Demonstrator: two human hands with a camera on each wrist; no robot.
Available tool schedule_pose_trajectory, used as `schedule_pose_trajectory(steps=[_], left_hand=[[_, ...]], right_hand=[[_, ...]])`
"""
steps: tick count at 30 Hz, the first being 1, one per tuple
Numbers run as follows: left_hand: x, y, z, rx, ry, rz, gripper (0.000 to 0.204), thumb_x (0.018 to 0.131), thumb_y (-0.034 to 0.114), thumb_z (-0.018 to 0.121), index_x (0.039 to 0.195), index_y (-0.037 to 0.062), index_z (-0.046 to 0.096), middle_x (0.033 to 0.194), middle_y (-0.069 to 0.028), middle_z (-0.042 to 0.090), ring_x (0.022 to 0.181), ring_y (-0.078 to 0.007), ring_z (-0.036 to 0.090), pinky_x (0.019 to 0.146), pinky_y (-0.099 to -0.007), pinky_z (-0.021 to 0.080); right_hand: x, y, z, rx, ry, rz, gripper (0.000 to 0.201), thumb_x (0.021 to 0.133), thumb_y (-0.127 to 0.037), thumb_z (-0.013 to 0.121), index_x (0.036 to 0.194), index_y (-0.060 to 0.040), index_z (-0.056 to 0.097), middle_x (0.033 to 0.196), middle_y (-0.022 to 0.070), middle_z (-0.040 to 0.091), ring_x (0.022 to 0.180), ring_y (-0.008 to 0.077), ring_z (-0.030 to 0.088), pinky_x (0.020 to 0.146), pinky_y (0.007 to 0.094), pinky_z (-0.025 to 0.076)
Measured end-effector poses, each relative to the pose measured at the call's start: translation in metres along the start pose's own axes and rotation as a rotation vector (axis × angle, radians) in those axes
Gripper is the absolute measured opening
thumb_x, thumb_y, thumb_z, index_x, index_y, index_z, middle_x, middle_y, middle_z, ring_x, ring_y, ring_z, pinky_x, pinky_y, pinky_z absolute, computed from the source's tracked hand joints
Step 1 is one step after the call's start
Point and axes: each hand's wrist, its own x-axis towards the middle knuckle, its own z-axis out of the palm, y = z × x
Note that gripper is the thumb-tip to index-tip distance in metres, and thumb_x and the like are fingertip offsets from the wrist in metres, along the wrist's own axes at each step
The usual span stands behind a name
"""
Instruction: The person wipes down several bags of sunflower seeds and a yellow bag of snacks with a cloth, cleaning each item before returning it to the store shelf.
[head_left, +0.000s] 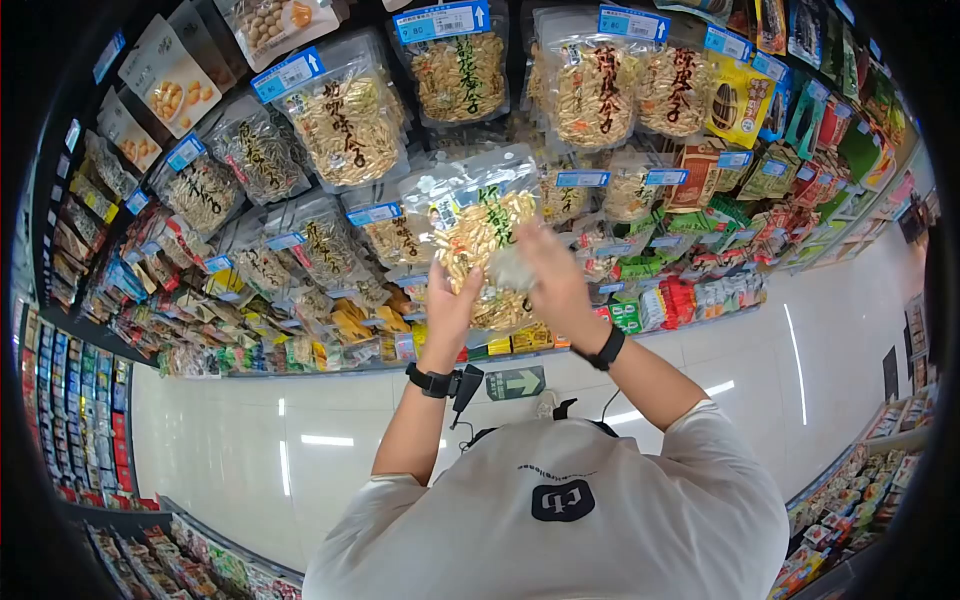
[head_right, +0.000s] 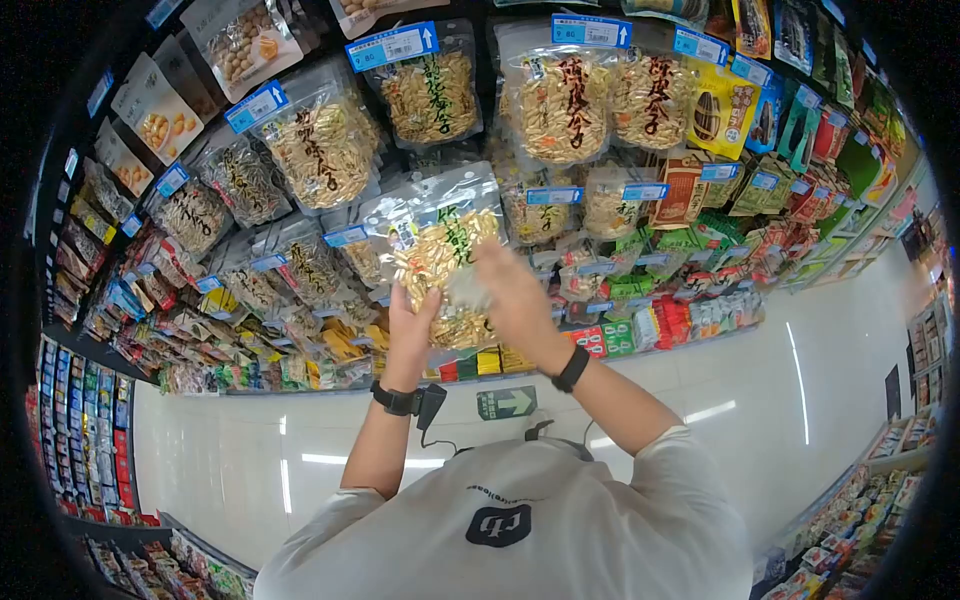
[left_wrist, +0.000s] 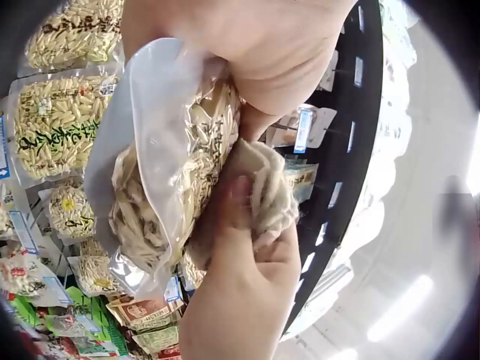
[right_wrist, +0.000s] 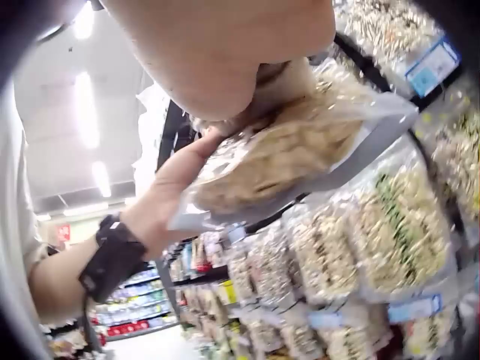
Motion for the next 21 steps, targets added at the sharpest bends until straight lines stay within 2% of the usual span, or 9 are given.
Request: schedule_pose_trajectory(steps=[2,3,6,11,12,13,17,19,21], left_hand=[[-0.006,0.017,0.014,0.038,-0.004,0.026,0.082,0.091,0.017,0.069,0.147,-0.0115,0.016,0.145,-0.0217,0.038,0.128,-0.0209,0.045,0.104,-0.0312,0.039],[-0.005,0.015,0.013,0.037,0.002,0.026,0.082,0.091,0.017,0.069,0.147,-0.0115,0.016,0.145,-0.0217,0.038,0.128,-0.0209,0.045,0.104,-0.0312,0.039],[0.003,0.012,0.009,-0.052,0.014,-0.009,0.079,0.091,0.015,0.070,0.146,-0.0117,0.019,0.145,-0.0216,0.038,0.128,-0.0212,0.044,0.105,-0.0309,0.037],[0.004,0.006,0.008,0.026,0.025,0.046,0.065,0.096,0.019,0.062,0.147,-0.0021,0.026,0.144,-0.0161,0.040,0.128,-0.0212,0.044,0.104,-0.0339,0.039],[0.006,0.005,0.007,0.097,0.138,-0.068,0.086,0.093,0.027,0.068,0.148,-0.0102,0.013,0.154,-0.0224,0.023,0.141,-0.0244,0.029,0.113,-0.0355,0.025],[0.008,0.007,0.006,0.100,0.135,-0.069,0.086,0.093,0.027,0.068,0.148,-0.0102,0.013,0.154,-0.0224,0.023,0.141,-0.0244,0.029,0.113,-0.0355,0.025],[0.013,0.014,0.005,-0.106,0.161,-0.016,0.092,0.092,0.030,0.069,0.148,-0.0118,0.009,0.156,-0.0262,0.015,0.144,-0.0277,0.020,0.116,-0.0383,0.021],[0.008,0.012,0.007,-0.014,0.173,-0.012,0.089,0.092,0.030,0.069,0.148,-0.0114,0.012,0.155,-0.0249,0.020,0.143,-0.0259,0.024,0.115,-0.0373,0.023],[0.004,0.019,0.013,0.027,0.227,-0.012,0.088,0.092,0.029,0.069,0.147,-0.0114,0.014,0.154,-0.0246,0.021,0.143,-0.0257,0.024,0.115,-0.0371,0.024]], right_hand=[[0.014,0.022,-0.003,-0.055,0.144,0.299,0.060,0.081,-0.004,0.064,0.137,-0.0007,0.044,0.142,0.0253,0.045,0.132,0.0396,0.044,0.109,0.0444,0.037],[0.012,0.026,0.000,-0.053,0.139,0.296,0.060,0.081,-0.004,0.064,0.137,-0.0007,0.044,0.142,0.0253,0.045,0.132,0.0396,0.044,0.109,0.0444,0.037],[0.017,0.014,-0.009,0.379,-0.004,0.606,0.045,0.088,-0.015,0.067,0.127,-0.0013,0.048,0.122,0.0228,0.059,0.114,0.0376,0.057,0.094,0.0411,0.045],[0.014,0.018,-0.016,0.465,-0.113,0.580,0.039,0.084,-0.010,0.068,0.118,-0.0019,0.051,0.120,0.0211,0.059,0.110,0.0364,0.058,0.093,0.0430,0.045],[0.012,0.016,-0.015,0.206,-0.072,0.351,0.040,0.081,-0.008,0.069,0.118,-0.0027,0.052,0.125,0.0219,0.057,0.114,0.0371,0.057,0.097,0.0455,0.044],[0.013,0.013,-0.014,-0.056,-0.026,0.117,0.042,0.079,-0.006,0.070,0.117,-0.0035,0.053,0.129,0.0226,0.054,0.117,0.0379,0.055,0.100,0.0481,0.043],[0.004,0.000,-0.022,0.025,-0.213,-0.132,0.041,0.079,-0.004,0.067,0.118,-0.0032,0.054,0.138,0.0254,0.048,0.126,0.0419,0.048,0.108,0.0502,0.038],[0.009,0.018,-0.014,0.156,-0.071,0.070,0.040,0.083,-0.003,0.063,0.122,-0.0011,0.054,0.138,0.0268,0.048,0.127,0.0416,0.048,0.107,0.0478,0.038],[0.014,0.022,-0.016,0.233,0.010,0.520,0.038,0.086,0.000,0.058,0.123,0.0037,0.053,0.135,0.0275,0.050,0.127,0.0410,0.048,0.108,0.0456,0.038]])
